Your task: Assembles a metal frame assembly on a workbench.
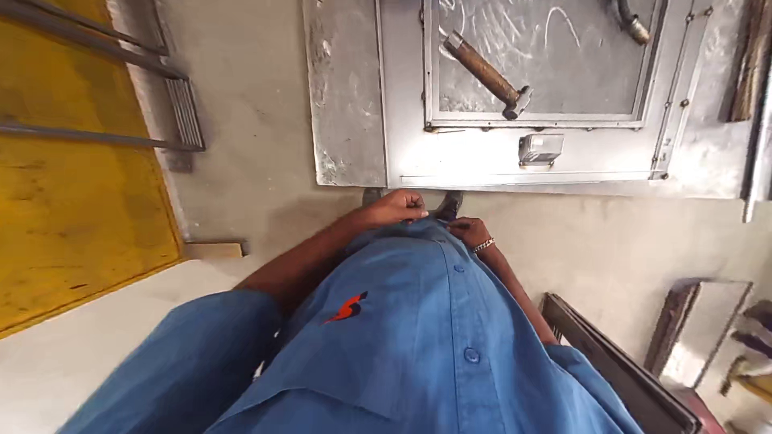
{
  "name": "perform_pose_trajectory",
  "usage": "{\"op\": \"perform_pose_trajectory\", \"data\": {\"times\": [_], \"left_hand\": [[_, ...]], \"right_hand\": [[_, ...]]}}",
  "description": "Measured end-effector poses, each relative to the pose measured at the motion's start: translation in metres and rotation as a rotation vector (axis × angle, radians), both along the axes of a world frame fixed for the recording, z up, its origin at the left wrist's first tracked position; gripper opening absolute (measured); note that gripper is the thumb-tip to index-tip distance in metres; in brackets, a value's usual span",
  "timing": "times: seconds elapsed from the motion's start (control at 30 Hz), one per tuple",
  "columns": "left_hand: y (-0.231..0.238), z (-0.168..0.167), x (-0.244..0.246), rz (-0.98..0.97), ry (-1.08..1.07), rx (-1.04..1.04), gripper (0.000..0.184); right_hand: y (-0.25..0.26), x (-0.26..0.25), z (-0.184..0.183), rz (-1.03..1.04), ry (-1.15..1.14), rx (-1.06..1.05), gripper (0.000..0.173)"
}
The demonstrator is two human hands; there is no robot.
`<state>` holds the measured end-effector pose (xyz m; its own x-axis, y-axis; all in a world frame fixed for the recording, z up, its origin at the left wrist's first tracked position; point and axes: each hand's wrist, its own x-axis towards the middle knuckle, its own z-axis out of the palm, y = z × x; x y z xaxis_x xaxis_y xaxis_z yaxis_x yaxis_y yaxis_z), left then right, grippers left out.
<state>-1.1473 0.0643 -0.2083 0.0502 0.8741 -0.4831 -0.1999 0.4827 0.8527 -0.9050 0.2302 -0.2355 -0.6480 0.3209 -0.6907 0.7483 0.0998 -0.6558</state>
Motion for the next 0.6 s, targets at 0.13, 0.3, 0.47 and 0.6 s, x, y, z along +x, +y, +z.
{"op": "perform_pose_trajectory", "data": {"times": [0.13, 0.3, 0.47, 0.6], "left_hand": [[-0.02, -0.008, -0.035, 0.105, 0.242, -0.068, 0.026], [-0.015, -0.034, -0.064, 0.194, 0.594, -0.093, 0.028], [0.005, -0.053, -0.063, -0.076, 0.831, -0.022, 0.032], [0.012, -0.058, -0.061, -0.171, 0.931, -0.045, 0.032]], "right_hand": [[-0.07, -0.017, -0.002, -0.279, 0.019, -0.056, 0.014], [-0.111, -0.039, -0.017, -0.407, -0.049, 0.079, 0.016], [-0.128, -0.049, -0.029, -0.536, -0.071, 0.054, 0.019], [-0.132, -0.061, -0.034, -0.611, -0.03, 0.022, 0.018]]}}
